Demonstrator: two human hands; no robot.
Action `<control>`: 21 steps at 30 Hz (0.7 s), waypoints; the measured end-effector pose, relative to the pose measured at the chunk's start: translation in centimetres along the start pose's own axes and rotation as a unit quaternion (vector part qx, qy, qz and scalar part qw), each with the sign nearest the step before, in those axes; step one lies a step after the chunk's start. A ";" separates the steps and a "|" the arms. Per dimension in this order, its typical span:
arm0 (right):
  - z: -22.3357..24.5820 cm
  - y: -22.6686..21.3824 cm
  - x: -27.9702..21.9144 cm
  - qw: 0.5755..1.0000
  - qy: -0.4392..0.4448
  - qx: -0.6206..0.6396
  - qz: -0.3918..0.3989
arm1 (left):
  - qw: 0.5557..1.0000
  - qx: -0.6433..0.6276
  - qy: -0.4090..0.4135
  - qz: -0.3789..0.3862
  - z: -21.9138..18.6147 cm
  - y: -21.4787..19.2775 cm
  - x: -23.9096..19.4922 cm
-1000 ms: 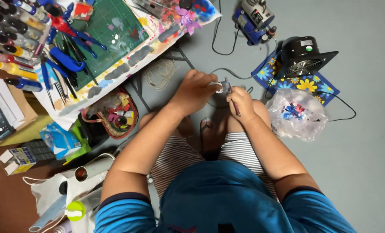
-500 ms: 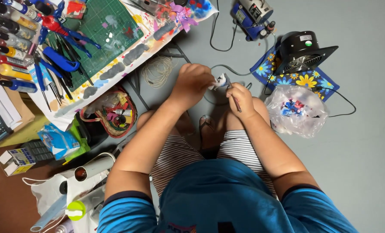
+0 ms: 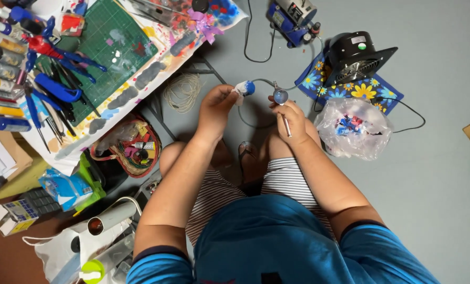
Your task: Painting a Spider-Man figurine with an airbrush and assembling small plastic components at a hobby station.
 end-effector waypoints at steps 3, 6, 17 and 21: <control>-1.2 0.4 -0.6 0.999 0.029 -0.038 0.010 | 1.000 -0.009 0.007 -0.002 0.4 0.8 -0.1; -3.3 1.7 -1.6 0.989 0.116 -0.084 0.031 | 0.994 0.065 0.080 0.035 -0.5 3.5 -0.3; -4.2 1.2 -3.9 0.963 0.256 -0.070 -0.052 | 0.853 0.369 0.087 0.358 4.6 24.4 -1.1; -4.3 1.3 -3.0 0.957 0.280 -0.039 -0.072 | 0.820 0.414 0.112 0.380 12.0 29.2 -0.1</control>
Point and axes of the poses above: each hand's wrist, its own x-axis towards the middle knuckle, its own y-axis out of the palm, z = x × y, the point moved 1 cm from there along x, towards the middle knuckle, and after that the axes turned 3 degrees about y, right-handed, at the moved point
